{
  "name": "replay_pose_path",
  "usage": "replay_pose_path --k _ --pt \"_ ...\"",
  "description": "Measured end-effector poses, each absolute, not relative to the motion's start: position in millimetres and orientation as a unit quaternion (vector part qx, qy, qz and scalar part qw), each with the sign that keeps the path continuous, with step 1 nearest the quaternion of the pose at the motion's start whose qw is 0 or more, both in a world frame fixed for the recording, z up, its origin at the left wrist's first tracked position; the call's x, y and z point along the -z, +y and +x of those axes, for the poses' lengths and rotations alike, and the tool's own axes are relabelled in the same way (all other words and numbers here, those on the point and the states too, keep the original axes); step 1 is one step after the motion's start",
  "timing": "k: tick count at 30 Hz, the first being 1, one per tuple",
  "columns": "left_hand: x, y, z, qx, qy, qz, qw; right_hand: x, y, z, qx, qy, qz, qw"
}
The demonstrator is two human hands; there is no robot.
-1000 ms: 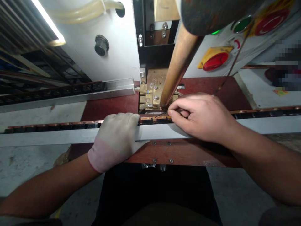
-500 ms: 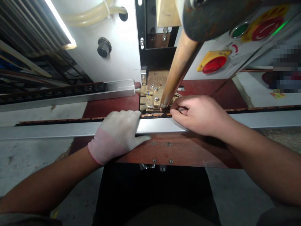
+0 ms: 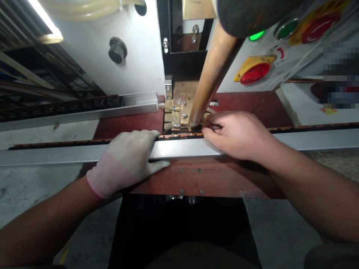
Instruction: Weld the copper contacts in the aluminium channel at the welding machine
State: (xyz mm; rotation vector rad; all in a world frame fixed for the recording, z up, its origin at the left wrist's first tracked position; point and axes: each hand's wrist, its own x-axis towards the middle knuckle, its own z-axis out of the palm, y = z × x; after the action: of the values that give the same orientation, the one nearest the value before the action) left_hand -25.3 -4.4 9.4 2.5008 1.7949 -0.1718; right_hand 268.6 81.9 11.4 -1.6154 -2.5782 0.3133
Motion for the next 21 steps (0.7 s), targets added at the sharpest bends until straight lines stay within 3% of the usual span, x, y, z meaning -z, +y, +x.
replay_pose_path --k 21 --pt "-9.0 4.7 -27.8 0.068 0.601 0.796 -0.001 -5.5 91.4 269.5 -0.085 -0.842 -0.529 0.066"
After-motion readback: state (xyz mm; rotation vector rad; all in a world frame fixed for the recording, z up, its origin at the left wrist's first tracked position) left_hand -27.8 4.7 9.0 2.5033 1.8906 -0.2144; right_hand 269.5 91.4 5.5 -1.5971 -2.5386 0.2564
